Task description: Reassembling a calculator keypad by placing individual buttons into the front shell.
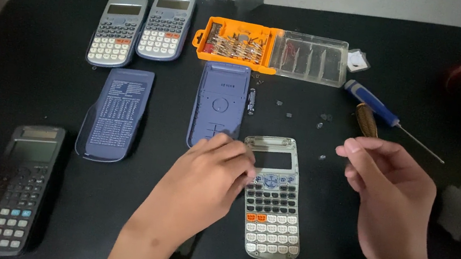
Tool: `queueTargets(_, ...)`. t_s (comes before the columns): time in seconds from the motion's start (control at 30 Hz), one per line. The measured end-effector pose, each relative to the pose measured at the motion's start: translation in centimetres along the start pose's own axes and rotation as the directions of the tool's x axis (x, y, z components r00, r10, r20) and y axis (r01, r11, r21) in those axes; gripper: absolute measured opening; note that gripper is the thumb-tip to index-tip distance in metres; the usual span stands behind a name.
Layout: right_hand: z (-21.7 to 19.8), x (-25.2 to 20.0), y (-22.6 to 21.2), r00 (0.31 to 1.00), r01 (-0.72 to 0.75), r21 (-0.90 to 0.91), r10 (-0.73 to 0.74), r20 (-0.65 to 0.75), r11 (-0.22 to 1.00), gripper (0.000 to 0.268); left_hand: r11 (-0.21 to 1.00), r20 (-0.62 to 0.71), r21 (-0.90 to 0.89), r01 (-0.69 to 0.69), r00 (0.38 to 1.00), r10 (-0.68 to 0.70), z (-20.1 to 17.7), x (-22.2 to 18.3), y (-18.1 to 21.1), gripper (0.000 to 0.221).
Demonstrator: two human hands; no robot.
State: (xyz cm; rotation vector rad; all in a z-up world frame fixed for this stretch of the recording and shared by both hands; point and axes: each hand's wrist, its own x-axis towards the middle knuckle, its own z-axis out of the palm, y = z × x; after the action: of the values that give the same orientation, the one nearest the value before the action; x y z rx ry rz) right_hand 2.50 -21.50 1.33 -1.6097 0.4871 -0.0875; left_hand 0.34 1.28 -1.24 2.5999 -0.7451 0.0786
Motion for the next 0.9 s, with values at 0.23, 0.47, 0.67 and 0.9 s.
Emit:
queueTargets(0.23, 0.3, -0.4, -0.7, 0.997, -0.067, -0.077, 0.062, -0.054, 0.995, 0.004, 0.999, 0.022, -0.048, 0.023, 1.0, -0.022, -0.6, -0.2, 0.0, 0.008)
queueTargets(0.47, -0.2, -0.1, -0.5, 0.974, 0.108, -0.484, -0.19, -0.123, 0.868, 0.011, 0.999, 0.009, -0.037, -0.009, 1.0, 0.01, -1.1, -0.2, 0.1, 0.018)
queueTargets(0.67, -1.7, 1.2, 1.9, 0.873, 0.446, -0.572, -0.476, 0.109, 0.688, 0.024, 1.0, -0.057, -0.012, -0.025, 0.998, 0.025, -1.3, 0.2, 0.5, 0.018)
queueTargets(0.9, -1.6, 2.5, 3.6, 0.717, 0.69, -0.546, -0.552, 0.425, 0.476, 0.033, 0.998, -0.192, 0.036, -0.06, 0.979, 0.065, -1.3, 0.4, 0.8, 0.015)
